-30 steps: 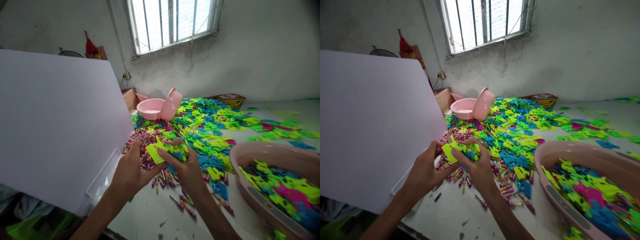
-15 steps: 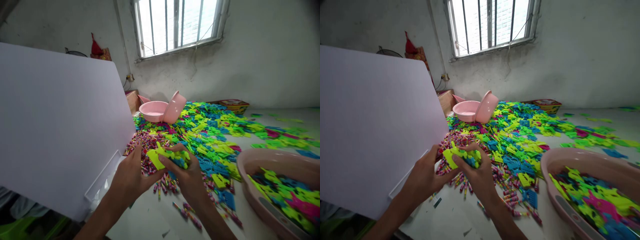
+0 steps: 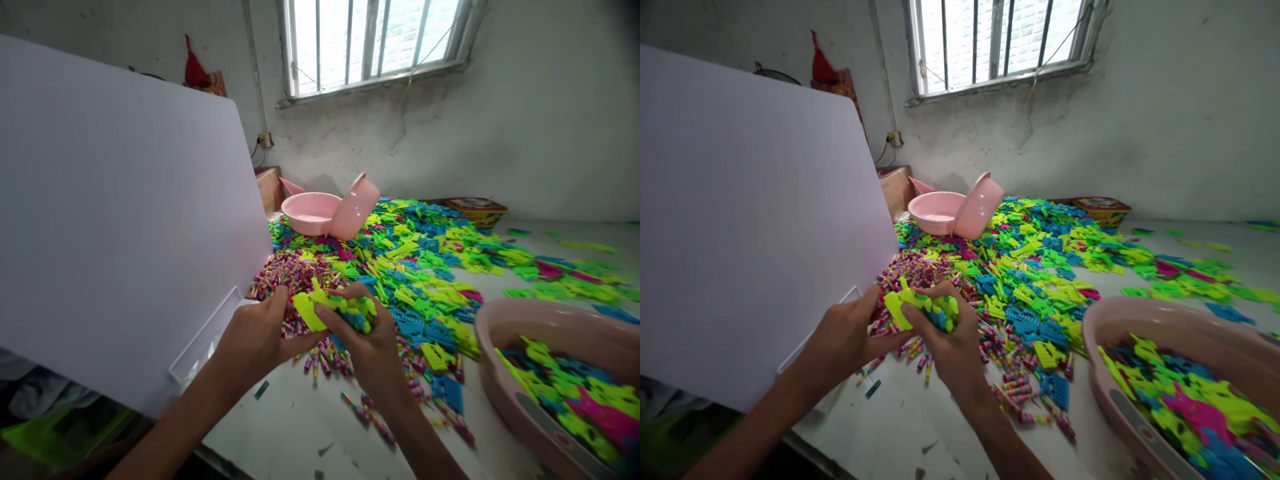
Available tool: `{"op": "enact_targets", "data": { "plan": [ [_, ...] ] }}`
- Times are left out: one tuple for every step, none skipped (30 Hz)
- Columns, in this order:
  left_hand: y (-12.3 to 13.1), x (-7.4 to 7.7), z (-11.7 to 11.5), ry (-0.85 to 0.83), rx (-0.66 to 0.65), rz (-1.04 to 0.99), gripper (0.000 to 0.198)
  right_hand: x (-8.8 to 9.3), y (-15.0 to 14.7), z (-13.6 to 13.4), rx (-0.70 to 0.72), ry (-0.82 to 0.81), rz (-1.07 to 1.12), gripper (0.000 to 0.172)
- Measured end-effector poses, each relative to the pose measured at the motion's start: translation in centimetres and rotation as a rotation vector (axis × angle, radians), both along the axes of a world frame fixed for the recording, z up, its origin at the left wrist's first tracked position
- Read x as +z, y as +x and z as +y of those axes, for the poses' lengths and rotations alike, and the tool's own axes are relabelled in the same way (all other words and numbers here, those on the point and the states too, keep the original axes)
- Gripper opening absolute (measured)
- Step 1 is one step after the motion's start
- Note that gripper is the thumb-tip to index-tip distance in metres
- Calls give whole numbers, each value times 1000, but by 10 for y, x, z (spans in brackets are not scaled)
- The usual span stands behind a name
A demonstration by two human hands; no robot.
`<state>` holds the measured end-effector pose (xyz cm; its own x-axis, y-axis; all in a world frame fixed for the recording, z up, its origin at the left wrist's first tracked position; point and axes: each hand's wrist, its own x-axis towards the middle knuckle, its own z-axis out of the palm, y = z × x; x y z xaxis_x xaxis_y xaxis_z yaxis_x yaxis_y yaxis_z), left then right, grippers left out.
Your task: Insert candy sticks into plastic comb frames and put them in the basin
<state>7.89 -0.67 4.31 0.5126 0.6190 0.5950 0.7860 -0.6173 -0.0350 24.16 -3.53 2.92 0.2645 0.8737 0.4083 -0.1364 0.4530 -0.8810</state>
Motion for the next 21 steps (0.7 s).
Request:
{"op": "enact_targets", "data": {
  "plan": [
    [0, 0, 0, 19, -14, 15, 45, 0, 0, 1, -2, -8, 3, 18],
    [1, -1, -1, 29, -28, 17, 43, 0, -1, 2, 0, -15, 10, 18],
    [2, -2, -2, 26, -35, 4, 41, -1, -1, 3, 5, -18, 22, 19],
    [3, -3, -3, 13, -30, -19, 40, -1, -1, 4, 12, -18, 38, 20],
    [4, -3, -4, -4, -14, -45, 40, -2, -1, 6, 18, -19, 58, 21],
    [5, -4, -5, -23, 10, -67, 41, -3, -1, 7, 23, -22, 79, 22],
    [7, -6, -6, -42, 26, -80, 41, -4, -1, 9, 32, -28, 98, 22],
    [8, -8, -6, -59, 34, -81, 41, -5, 0, 10, 42, -35, 119, 23],
    [8, -10, -6, -68, 36, -76, 40, -5, 0, 11, 55, -47, 135, 25],
    [9, -13, -5, -73, 33, -72, 39, -5, 1, 11, 66, -58, 150, 26],
    [9, -17, -5, -77, 30, -69, 38, -5, 1, 12, 74, -69, 161, 27],
    [10, -21, -4, -83, 24, -70, 37, -4, 1, 12, 79, -79, 164, 27],
    [11, -25, -3, -92, 20, -80, 36, -4, 1, 13, 74, -86, 156, 28],
    [12, -28, -2, -107, 16, -99, 35, -3, 1, 14, 67, -90, 138, 28],
    [14, -31, -1, -130, 4, -125, 35, -3, 0, 15, 62, -89, 117, 28],
    [17, -34, 0, -156, -8, -154, 34, -4, 1, 17, 57, -87, 100, 28],
    [20, -36, 0, -189, -26, -180, 33, -5, 2, 18, 50, -86, 81, 28],
    [24, -38, 1, -228, -49, -199, 33, -7, 5, 20, 31, -82, 57, 28],
    [28, -39, 3, -273, -79, -206, 33, -8, 11, 19, -5, -75, 23, 28],
    [31, -41, 7, -324, -117, -201, 33, -10, 19, 17, -63, -69, -24, 27],
    [34, -43, 12, -377, -152, -186, 34, -11, 31, 13, -147, -65, -86, 26]
  ]
}}
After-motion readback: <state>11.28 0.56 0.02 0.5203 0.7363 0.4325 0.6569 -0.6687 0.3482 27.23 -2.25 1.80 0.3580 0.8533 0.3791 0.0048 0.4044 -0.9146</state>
